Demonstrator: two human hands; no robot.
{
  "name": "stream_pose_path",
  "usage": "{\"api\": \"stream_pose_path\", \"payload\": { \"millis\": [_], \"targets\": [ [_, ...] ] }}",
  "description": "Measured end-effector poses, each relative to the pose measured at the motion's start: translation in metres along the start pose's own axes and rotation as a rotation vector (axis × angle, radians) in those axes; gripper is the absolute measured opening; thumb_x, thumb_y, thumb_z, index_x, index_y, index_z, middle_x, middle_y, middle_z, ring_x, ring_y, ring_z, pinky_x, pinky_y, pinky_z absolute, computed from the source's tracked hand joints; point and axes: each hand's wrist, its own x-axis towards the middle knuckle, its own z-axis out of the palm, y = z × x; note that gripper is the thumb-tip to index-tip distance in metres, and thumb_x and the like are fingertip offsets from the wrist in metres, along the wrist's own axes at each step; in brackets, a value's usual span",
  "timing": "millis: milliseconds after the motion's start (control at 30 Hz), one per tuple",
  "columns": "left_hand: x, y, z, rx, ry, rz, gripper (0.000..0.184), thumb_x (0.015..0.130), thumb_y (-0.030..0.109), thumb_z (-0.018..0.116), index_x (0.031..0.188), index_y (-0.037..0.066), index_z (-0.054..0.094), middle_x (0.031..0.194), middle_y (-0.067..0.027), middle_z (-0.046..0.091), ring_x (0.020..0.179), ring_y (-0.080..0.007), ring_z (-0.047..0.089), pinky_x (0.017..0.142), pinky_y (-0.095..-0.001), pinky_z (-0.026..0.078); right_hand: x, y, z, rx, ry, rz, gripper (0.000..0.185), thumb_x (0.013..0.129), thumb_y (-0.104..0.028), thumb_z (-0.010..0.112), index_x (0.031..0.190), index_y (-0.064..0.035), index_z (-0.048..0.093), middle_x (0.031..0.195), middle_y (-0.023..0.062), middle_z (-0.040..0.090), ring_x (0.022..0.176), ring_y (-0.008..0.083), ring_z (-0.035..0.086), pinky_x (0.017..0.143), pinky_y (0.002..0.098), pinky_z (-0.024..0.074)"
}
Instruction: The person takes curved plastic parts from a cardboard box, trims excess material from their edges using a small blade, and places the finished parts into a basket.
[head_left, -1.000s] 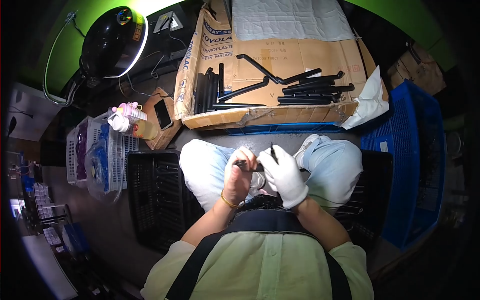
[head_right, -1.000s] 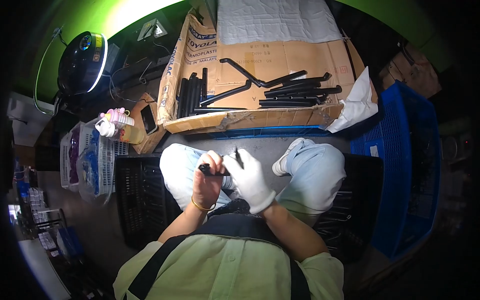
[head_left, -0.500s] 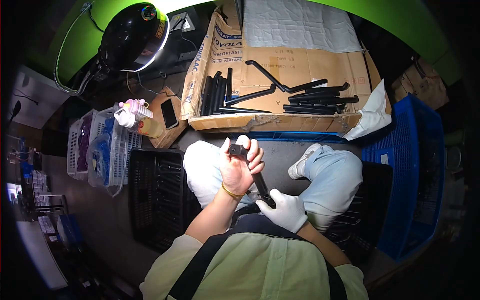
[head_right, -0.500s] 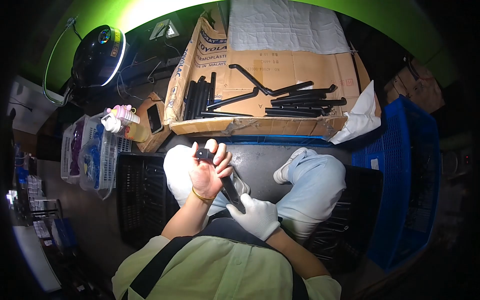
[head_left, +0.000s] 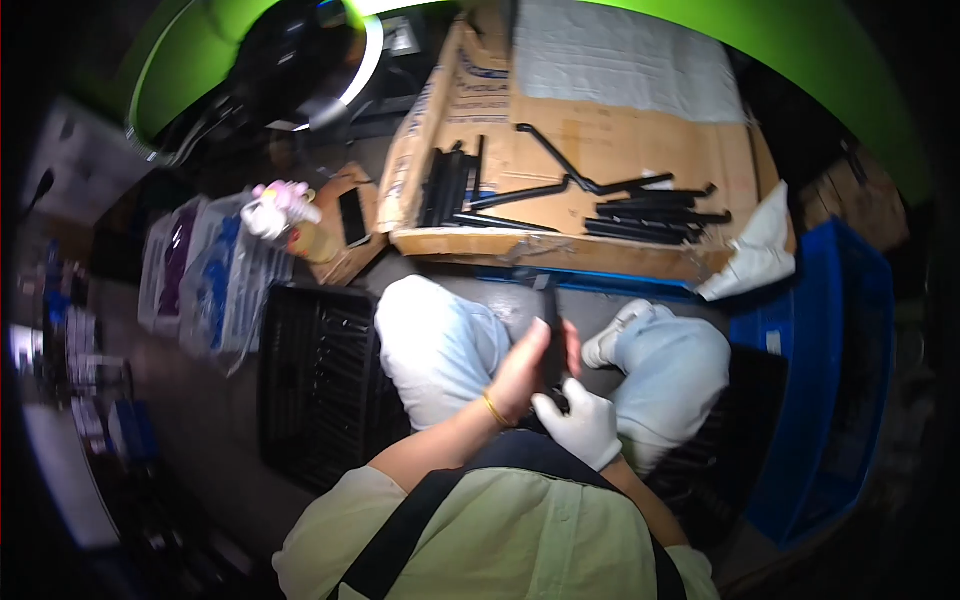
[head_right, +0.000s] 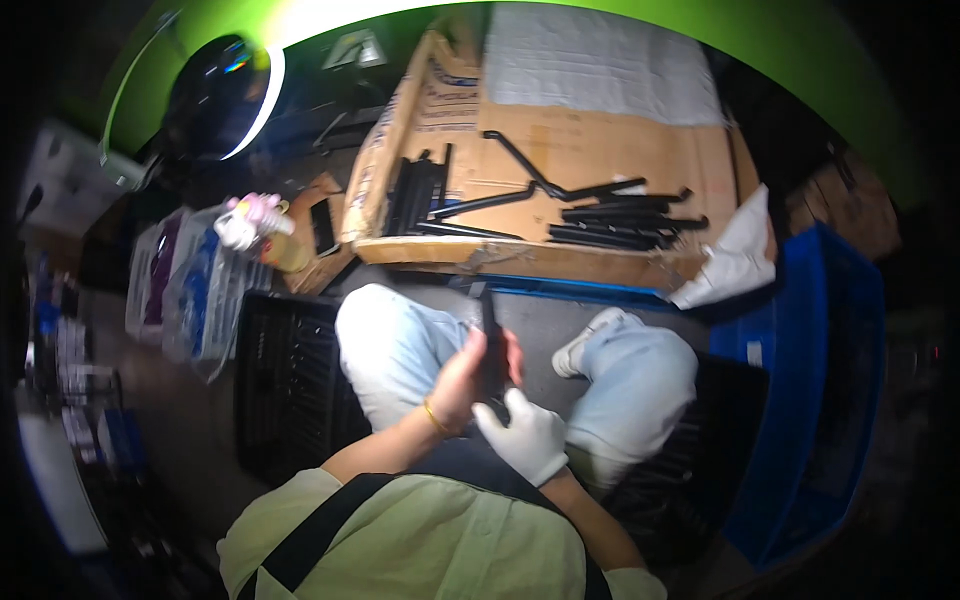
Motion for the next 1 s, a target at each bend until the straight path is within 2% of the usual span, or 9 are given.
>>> {"api": "stream_pose_path", "payload": {
  "millis": [133,300,367,467,667,767,867,900,1000],
  "targets": [
    [-0.018,0.031,-0.032,0.062,0.107,0.191,0.035,0.1,0.037,0.045,0.111,0.005,0.049,0.077,-0.004,0.056,0.065,-0.0142,0.056,0.063,-0.0288,0.048,0.001,-0.008,0.002,0.207,-0.078,-0.028,0.018,0.083,-0.024,0.07,0.083,-0.0079,0.062,0.069,0.014,0.065,0.064,0.0332,0.066,0.056,0.0414,0.0504],
    [-0.075,0.142,-0.213,-0.062,0.788,0.629,0.024,0.1,0.029,0.048,0.111,0.009,0.055,0.077,-0.0015,0.055,0.063,-0.0109,0.051,0.055,-0.0255,0.045,0.015,-0.012,-0.006,0.205,-0.13,0.023,0.011,0.087,-0.013,0.064,0.085,-0.0028,0.062,0.073,0.0161,0.065,0.067,0.031,0.067,0.059,0.0359,0.0502],
    [-0.111,0.132,-0.329,0.104,1.145,0.484,0.011,0.097,0.016,0.053,0.105,0.01,0.056,0.083,-0.0011,0.057,0.067,-0.011,0.054,0.058,-0.0255,0.047,0.021,-0.012,-0.007,0.189,-0.147,0.059,0.011,0.088,-0.013,0.063,0.085,-0.0019,0.062,0.073,0.0165,0.065,0.066,0.0311,0.066,0.06,0.0365,0.0497],
    [-0.164,0.063,-0.464,0.053,1.19,0.354,0.028,0.082,-0.007,0.047,0.104,0.009,0.056,0.084,-0.0025,0.057,0.068,-0.015,0.054,0.057,-0.0286,0.047,0.023,-0.005,-0.003,0.175,-0.148,0.086,0.014,0.088,-0.015,0.064,0.085,-0.0017,0.062,0.074,0.018,0.065,0.066,0.0333,0.065,0.059,0.0383,0.0487],
    [-0.126,0.016,-0.474,-0.1,1.386,0.46,0.083,0.08,-0.013,0.053,0.151,0.013,0.019,0.12,-0.0095,0.054,0.1,-0.0227,0.057,0.078,-0.0358,0.05,0.019,-0.001,0.006,0.087,-0.175,0.112,0.017,0.088,-0.017,0.064,0.086,-0.0005,0.062,0.075,0.02,0.064,0.066,0.0355,0.064,0.059,0.0399,0.0478],
    [-0.1,0.017,-0.474,-0.094,1.29,0.329,0.089,0.082,-0.009,0.053,0.153,0.021,0.008,0.155,-0.0033,0.027,0.138,-0.0272,0.032,0.109,-0.0448,0.026,0.02,-0.008,0.004,0.055,-0.189,0.163,0.018,0.088,-0.018,0.064,0.085,-0.0001,0.062,0.073,0.0202,0.063,0.064,0.0355,0.064,0.058,0.0398,0.0474],
    [-0.079,0.021,-0.469,-0.233,1.23,0.126,0.091,0.086,-0.004,0.051,0.153,0.026,-0.001,0.154,-0.0077,0.028,0.133,-0.0293,0.04,0.104,-0.0456,0.035,0.02,0.0,0.007,0.038,-0.184,0.182,0.019,0.088,-0.019,0.064,0.085,0.0,0.062,0.072,0.02,0.063,0.063,0.0353,0.063,0.057,0.0396,0.047],
    [-0.071,0.02,-0.474,-0.271,1.271,0.155,0.081,0.086,-0.002,0.051,0.152,0.024,0.012,0.136,-0.011,0.048,0.112,-0.0278,0.054,0.097,-0.0486,0.04,0.022,0.0,0.007,0.037,-0.191,0.189,0.019,0.088,-0.02,0.064,0.086,-0.0003,0.062,0.073,0.0202,0.063,0.064,0.036,0.063,0.058,0.0401,0.0472],
    [-0.058,0.049,-0.478,0.155,1.495,0.326,0.058,0.083,-0.005,0.049,0.137,0.012,0.037,0.123,-0.016,0.05,0.109,-0.025,0.053,0.098,-0.0433,0.04,0.023,0.002,0.009,0.017,-0.221,0.205,0.021,0.087,-0.022,0.064,0.088,-0.0016,0.062,0.075,0.0209,0.064,0.068,0.038,0.064,0.059,0.0416,0.0482]
  ]
}}
